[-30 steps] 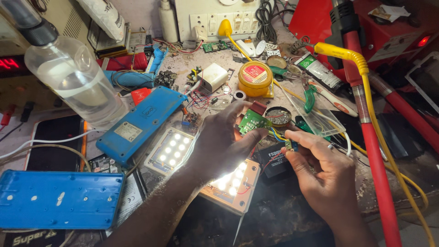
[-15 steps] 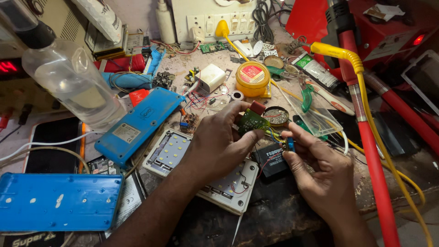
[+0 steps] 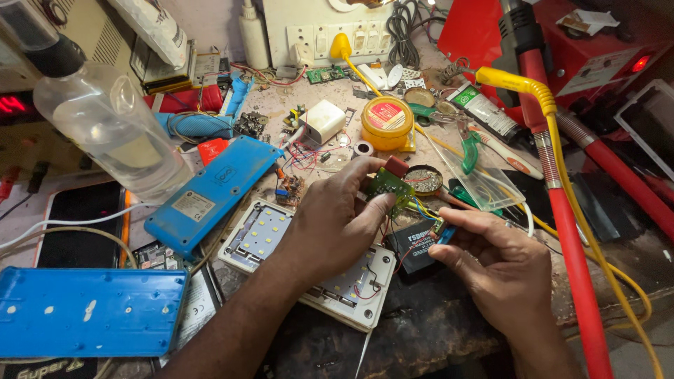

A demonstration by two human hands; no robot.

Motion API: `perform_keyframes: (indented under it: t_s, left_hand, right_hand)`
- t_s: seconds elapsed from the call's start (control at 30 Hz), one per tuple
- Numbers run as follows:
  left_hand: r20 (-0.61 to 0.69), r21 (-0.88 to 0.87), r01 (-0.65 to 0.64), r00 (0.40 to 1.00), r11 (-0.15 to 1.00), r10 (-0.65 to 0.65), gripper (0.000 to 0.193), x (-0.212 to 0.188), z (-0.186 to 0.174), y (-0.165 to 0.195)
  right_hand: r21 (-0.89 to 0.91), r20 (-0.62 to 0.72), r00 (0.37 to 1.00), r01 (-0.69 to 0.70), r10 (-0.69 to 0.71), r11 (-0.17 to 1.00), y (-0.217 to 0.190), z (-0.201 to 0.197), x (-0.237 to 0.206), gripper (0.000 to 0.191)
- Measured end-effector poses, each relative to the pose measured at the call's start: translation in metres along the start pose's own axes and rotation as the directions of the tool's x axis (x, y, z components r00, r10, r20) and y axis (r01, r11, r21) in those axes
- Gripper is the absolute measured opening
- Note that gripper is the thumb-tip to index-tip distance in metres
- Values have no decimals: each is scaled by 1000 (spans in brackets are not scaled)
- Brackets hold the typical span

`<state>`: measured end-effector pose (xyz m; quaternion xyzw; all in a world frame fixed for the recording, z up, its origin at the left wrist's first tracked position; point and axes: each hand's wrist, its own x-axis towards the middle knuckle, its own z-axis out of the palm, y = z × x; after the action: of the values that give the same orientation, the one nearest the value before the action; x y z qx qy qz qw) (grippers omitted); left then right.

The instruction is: The person solders wires to a small circuit board, then assembles an LED light fixture by placing the LED panel into a white housing, adding a blue back cover, and securing it with a screwdriver. The person repeatedly opens and closes the fixture to check fit.

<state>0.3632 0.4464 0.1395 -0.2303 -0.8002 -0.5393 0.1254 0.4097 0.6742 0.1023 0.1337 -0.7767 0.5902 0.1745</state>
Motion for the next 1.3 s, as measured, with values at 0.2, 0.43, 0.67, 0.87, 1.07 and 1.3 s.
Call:
perform_keyframes:
  t_s: [0.2,0.43,0.67,0.87,1.07,1.3]
  left_hand:
    - [31,-68,25,999,997,-23,32,0,4,-5]
    - [32,-66,41,999,997,-39,32,-1,5,-4]
    - [9,-30,41,999,999,-40,35,-1,5,-6]
    - [14,-31,47,999,998,-47,37,-2,3,-5]
    - [34,-23,78,996,997,-77,38,-5,-1,-3]
    - [37,-35,63,997,997,-61,38,-6,-3,-1]
  right_hand:
    - [-197,6,1000,11,-10,980,-1,-1,-1,46]
    - [-294,-13,996,85,-93,952,-16,3,-1,38]
    - [-377,10,991,128,-134,917,-24,6,1,41]
    - [-415,-11,990,124,-142,901,-25,8,0,37]
    - [-409,23,980,188,-196,893,-26,9,-1,38]
    - [-341,-1,986,157,-167,927,-28,11,-2,35]
